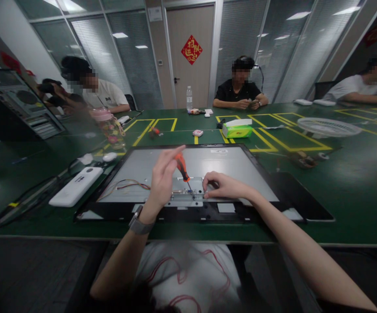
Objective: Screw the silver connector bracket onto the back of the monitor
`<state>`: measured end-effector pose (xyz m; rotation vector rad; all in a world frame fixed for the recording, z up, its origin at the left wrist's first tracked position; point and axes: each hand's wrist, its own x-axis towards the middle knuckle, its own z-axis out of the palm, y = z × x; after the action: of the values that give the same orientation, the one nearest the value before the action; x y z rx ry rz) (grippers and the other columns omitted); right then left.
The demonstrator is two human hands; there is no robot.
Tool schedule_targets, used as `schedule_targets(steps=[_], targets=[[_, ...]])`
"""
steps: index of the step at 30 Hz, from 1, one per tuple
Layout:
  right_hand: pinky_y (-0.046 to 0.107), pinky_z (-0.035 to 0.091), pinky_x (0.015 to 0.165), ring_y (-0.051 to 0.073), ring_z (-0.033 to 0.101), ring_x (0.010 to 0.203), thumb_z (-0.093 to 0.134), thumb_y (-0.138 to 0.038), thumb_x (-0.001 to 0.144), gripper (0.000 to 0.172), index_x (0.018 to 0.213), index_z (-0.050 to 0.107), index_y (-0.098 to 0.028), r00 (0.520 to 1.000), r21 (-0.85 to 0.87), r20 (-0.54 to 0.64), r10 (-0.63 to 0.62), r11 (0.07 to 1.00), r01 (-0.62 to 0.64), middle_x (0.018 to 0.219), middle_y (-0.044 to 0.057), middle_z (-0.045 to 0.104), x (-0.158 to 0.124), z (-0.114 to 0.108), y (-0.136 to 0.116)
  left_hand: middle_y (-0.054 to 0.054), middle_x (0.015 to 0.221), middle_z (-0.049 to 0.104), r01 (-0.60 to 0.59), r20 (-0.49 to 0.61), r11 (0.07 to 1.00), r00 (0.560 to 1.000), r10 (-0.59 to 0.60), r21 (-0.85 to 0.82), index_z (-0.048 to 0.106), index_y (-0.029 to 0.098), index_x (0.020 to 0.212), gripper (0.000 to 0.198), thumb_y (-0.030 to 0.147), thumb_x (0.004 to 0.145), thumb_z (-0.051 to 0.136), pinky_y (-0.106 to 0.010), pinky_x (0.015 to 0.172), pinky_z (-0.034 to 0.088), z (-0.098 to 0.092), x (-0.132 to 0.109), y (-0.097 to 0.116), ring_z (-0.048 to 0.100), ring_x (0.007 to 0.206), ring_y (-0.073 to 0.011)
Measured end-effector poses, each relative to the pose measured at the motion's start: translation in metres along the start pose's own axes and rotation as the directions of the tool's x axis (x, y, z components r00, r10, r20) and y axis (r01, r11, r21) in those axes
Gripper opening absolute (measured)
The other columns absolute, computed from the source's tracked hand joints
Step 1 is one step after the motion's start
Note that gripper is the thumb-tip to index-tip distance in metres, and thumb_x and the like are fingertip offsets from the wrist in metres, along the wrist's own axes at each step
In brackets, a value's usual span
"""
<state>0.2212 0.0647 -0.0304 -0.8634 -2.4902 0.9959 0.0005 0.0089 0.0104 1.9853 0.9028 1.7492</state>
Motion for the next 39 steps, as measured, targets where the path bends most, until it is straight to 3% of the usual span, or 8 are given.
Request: schedule_targets(steps=[7, 11, 14, 19, 25, 30, 35, 39], targets=[[0.031, 0.04, 0.072, 0.019, 0.052, 0.08, 0.07, -0.051, 0.08, 0.031, 0.083, 0.061, -0.021, 1.0, -0.001, 0.004, 0.003, 1.0, -0.003, 0.084, 0.001, 0.059, -0.0003, -0.0007, -0.0017, -0.005, 0.097, 0.059, 0.102, -0.025, 0.989, 0.994, -0.105, -0.105, 0.071, 0.022, 0.1, 0.015, 0.024, 0.086, 0.064, -0.025, 0.076, 0.052, 0.0007, 0.0016, -0.0008, 0.059, 0.087, -0.0143], [0.031, 0.04, 0.075, 0.02, 0.052, 0.083, 0.07, -0.049, 0.081, 0.03, 0.084, 0.061, -0.02, 1.0, 0.007, 0.0, -0.007, 1.0, 0.007, 0.087, 0.002, 0.06, -0.0002, -0.0002, -0.0009, -0.006, 0.105, 0.063, 0.112, 0.029, 0.978, 0.994, -0.108, -0.178, 0.067, 0.023, 0.114, 0.027, 0.023, 0.095, 0.048, -0.029, 0.084, 0.052, 0.001, 0.001, -0.0003, 0.061, 0.097, -0.0156], [0.031, 0.04, 0.076, 0.02, 0.052, 0.084, 0.07, -0.047, 0.081, 0.029, 0.084, 0.061, -0.02, 1.0, 0.0, 0.002, -0.009, 1.0, 0.009, 0.087, 0.002, 0.06, -0.0005, -0.0001, 0.0, -0.005, 0.098, 0.066, 0.168, 0.07, 0.954, 0.985, -0.155, -0.249, 0.066, 0.022, 0.116, 0.03, 0.023, 0.098, 0.042, -0.027, 0.077, 0.053, 0.0009, 0.001, -0.0011, 0.064, 0.085, -0.0136], [0.032, 0.04, 0.078, 0.02, 0.053, 0.085, 0.07, -0.046, 0.081, 0.028, 0.084, 0.061, -0.02, 1.0, 0.001, 0.005, -0.016, 1.0, 0.016, 0.086, 0.002, 0.06, -0.0007, -0.0001, 0.0002, -0.004, 0.096, 0.065, 0.107, -0.048, 0.993, 0.993, -0.11, -0.049, 0.07, 0.022, 0.108, 0.023, 0.025, 0.095, 0.052, -0.025, 0.072, 0.051, 0.0013, -0.0005, -0.0032, 0.06, 0.078, -0.012], [0.031, 0.04, 0.073, 0.019, 0.052, 0.081, 0.07, -0.047, 0.081, 0.028, 0.085, 0.061, -0.02, 1.0, -0.001, 0.011, 0.0, 1.0, 0.0, 0.086, 0.002, 0.059, -0.0004, -0.0002, -0.0003, -0.007, 0.109, 0.066, 0.052, 0.0, 0.996, 0.999, -0.052, -0.074, 0.061, 0.023, 0.125, 0.032, 0.023, 0.099, 0.042, -0.03, 0.084, 0.052, 0.0027, -0.0028, -0.0052, 0.064, 0.095, -0.0156], [0.031, 0.04, 0.076, 0.019, 0.052, 0.084, 0.07, -0.047, 0.082, 0.029, 0.084, 0.06, -0.02, 1.0, 0.002, 0.009, -0.022, 1.0, 0.022, 0.086, 0.002, 0.059, -0.0006, 0.0002, -0.0006, -0.002, 0.088, 0.061, 0.014, -0.089, 0.995, 0.996, -0.006, 0.099, 0.07, 0.022, 0.105, 0.018, 0.025, 0.089, 0.062, -0.024, 0.073, 0.05, 0.0032, -0.0018, -0.0042, 0.059, 0.079, -0.0124], [0.031, 0.039, 0.074, 0.019, 0.052, 0.082, 0.069, -0.048, 0.082, 0.029, 0.085, 0.06, -0.02, 1.0, 0.0, 0.007, -0.011, 1.0, 0.011, 0.086, 0.002, 0.059, -0.0009, -0.0001, -0.0012, -0.006, 0.108, 0.064, -0.001, 0.001, 1.0, 1.0, 0.001, -0.015, 0.059, 0.023, 0.126, 0.032, 0.02, 0.098, 0.043, -0.028, 0.083, 0.05, 0.003, -0.0021, -0.0044, 0.063, 0.09, -0.0131], [0.03, 0.039, 0.073, 0.019, 0.051, 0.081, 0.069, -0.049, 0.082, 0.03, 0.084, 0.06, -0.02, 1.0, 0.005, 0.006, -0.011, 1.0, 0.011, 0.085, 0.002, 0.058, -0.0009, -0.0004, -0.003, -0.001, 0.084, 0.06, -0.058, -0.062, 0.996, 0.996, 0.062, 0.065, 0.068, 0.021, 0.108, 0.021, 0.024, 0.087, 0.065, -0.026, 0.075, 0.049, 0.0037, -0.0017, -0.0019, 0.058, 0.076, -0.0123]])
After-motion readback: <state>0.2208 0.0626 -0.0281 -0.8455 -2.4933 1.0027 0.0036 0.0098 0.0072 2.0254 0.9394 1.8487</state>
